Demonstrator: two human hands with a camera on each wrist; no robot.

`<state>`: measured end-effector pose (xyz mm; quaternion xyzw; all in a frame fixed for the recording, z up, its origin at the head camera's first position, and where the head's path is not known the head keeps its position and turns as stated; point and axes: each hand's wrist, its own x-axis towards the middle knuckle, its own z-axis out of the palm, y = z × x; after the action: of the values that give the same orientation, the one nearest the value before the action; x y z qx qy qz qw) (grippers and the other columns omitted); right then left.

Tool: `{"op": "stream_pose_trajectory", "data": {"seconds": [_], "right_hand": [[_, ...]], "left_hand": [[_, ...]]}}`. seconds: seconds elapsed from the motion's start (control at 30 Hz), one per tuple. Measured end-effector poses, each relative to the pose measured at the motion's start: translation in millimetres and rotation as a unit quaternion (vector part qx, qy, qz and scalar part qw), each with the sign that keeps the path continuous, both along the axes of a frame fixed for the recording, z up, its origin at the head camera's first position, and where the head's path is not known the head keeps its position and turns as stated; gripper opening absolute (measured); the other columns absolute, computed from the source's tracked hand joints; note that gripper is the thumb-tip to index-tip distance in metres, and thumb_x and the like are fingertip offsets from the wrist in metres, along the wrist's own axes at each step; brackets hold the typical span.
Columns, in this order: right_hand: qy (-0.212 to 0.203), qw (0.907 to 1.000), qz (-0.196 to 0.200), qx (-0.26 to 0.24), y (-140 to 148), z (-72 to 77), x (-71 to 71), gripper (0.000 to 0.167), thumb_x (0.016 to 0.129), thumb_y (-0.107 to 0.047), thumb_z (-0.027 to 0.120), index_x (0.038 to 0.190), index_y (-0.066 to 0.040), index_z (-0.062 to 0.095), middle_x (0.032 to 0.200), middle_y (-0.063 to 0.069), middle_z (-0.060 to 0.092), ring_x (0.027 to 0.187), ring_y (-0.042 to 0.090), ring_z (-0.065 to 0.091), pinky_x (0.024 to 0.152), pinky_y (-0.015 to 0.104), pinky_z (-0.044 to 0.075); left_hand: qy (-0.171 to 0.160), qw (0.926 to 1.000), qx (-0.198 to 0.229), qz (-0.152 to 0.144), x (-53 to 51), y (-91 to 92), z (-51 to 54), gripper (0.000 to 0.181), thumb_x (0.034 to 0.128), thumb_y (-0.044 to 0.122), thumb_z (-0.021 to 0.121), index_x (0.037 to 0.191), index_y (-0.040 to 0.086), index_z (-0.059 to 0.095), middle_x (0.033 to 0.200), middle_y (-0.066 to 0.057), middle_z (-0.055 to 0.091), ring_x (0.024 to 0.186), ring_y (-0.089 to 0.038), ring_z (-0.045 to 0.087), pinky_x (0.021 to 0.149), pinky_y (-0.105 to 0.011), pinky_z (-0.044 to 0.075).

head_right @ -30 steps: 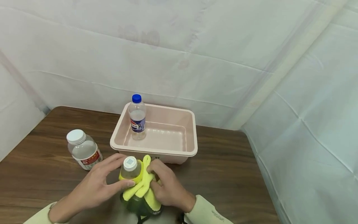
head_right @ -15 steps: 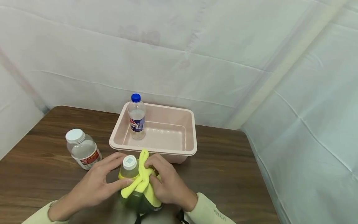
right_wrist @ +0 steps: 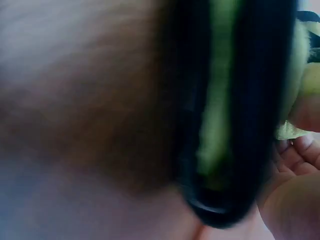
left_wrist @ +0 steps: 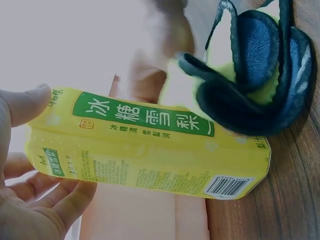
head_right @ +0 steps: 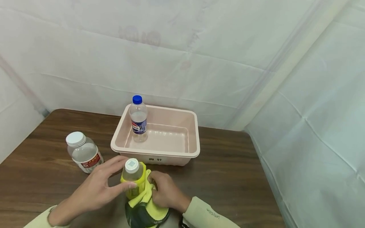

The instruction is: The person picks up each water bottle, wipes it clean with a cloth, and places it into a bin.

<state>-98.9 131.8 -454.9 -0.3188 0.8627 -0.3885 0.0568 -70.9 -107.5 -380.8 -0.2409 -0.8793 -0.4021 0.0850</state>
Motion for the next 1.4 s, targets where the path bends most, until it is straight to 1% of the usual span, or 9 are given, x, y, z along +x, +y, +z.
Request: {"op": "stream_pose_trajectory", "data": {"seconds": [0.27,0.6,0.73,0.83,0.93,1.03,1.13,1.23,1.4], "right_hand": [[-0.016,0.9979,-0.002,0.062,-3,-8.2,-2.5,0.028,0.079,0.005,0.063,0.091,-0.020,0.057,0.082,-0.008,0.056,0.075,0.003,0.049,0.066,0.012,0.043],[-0.006,0.9988,-0.015,0.045,0,-9.9,2.8,0.029,0.079,0.005,0.066,0.093,-0.019,0.057,0.084,-0.006,0.056,0.075,0.006,0.048,0.067,0.014,0.041],[-0.006,0.9990,-0.019,0.040,0,-10.7,5.4,0.030,0.080,0.006,0.066,0.094,-0.019,0.057,0.085,-0.008,0.056,0.076,0.006,0.049,0.068,0.014,0.043],[-0.003,0.9992,-0.017,0.036,0,-11.6,6.4,0.029,0.080,0.006,0.066,0.094,-0.018,0.057,0.083,-0.006,0.056,0.075,0.005,0.048,0.067,0.014,0.042],[-0.002,0.9993,-0.014,0.033,-1,-12.3,6.9,0.029,0.081,0.006,0.066,0.095,-0.018,0.057,0.083,-0.004,0.055,0.074,0.005,0.047,0.066,0.014,0.040],[-0.005,0.9994,-0.012,0.034,-1,-12.5,7.4,0.029,0.083,0.007,0.066,0.095,-0.018,0.056,0.083,-0.003,0.054,0.073,0.005,0.046,0.065,0.014,0.040],[-0.007,0.9994,-0.012,0.031,-1,-12.3,7.5,0.029,0.083,0.007,0.066,0.096,-0.018,0.057,0.085,-0.004,0.056,0.075,0.006,0.047,0.066,0.014,0.041],[-0.001,0.9996,-0.014,0.024,0,-12.6,8.0,0.030,0.082,0.007,0.066,0.096,-0.018,0.057,0.086,-0.004,0.057,0.076,0.007,0.049,0.068,0.014,0.042],[0.001,0.9998,-0.021,-0.005,2,-14.7,8.7,0.032,0.079,0.010,0.066,0.096,-0.015,0.058,0.085,-0.002,0.059,0.075,0.006,0.050,0.066,0.013,0.043]], "left_hand": [[0.002,0.9997,-0.003,-0.025,-5.0,-3.6,2.9,0.056,0.0907,0.042,0.081,0.140,0.021,0.064,0.134,0.012,0.066,0.119,-0.009,0.066,0.098,-0.044,0.059],[-0.066,0.9942,0.012,-0.084,-11.2,-12.0,10.0,0.055,0.0998,0.039,0.070,0.149,0.021,0.050,0.141,0.007,0.063,0.129,-0.012,0.061,0.105,-0.047,0.056],[-0.093,0.9937,0.011,-0.062,-8.9,-8.8,4.3,0.071,0.0956,0.046,0.074,0.155,0.023,0.043,0.146,0.009,0.058,0.132,-0.014,0.058,0.107,-0.050,0.054],[-0.093,0.9953,0.021,-0.019,-6.4,-3.5,-0.3,0.086,0.0853,0.052,0.083,0.156,0.025,0.043,0.149,0.009,0.055,0.130,-0.013,0.057,0.106,-0.049,0.053],[-0.060,0.9976,0.028,0.020,-5.0,1.9,-4.1,0.082,0.0791,0.052,0.089,0.148,0.024,0.054,0.148,0.005,0.053,0.124,-0.015,0.057,0.101,-0.048,0.055],[-0.021,0.9983,0.024,0.048,-4.5,5.0,-4.8,0.065,0.0784,0.048,0.091,0.133,0.024,0.066,0.137,0.006,0.054,0.115,-0.012,0.058,0.095,-0.041,0.057],[-0.003,0.9984,0.014,0.055,-3.8,4.9,-3.1,0.057,0.0802,0.046,0.090,0.129,0.027,0.069,0.131,0.011,0.055,0.110,-0.006,0.057,0.091,-0.035,0.058],[-0.017,0.9987,0.017,0.044,-2.6,2.9,-0.2,0.060,0.0836,0.045,0.087,0.136,0.027,0.065,0.135,0.013,0.058,0.112,-0.004,0.059,0.092,-0.034,0.059],[-0.043,0.9985,0.027,0.023,0.6,-0.8,0.5,0.063,0.0941,0.040,0.078,0.149,0.024,0.052,0.142,0.007,0.062,0.124,-0.013,0.062,0.098,-0.046,0.059]]}}
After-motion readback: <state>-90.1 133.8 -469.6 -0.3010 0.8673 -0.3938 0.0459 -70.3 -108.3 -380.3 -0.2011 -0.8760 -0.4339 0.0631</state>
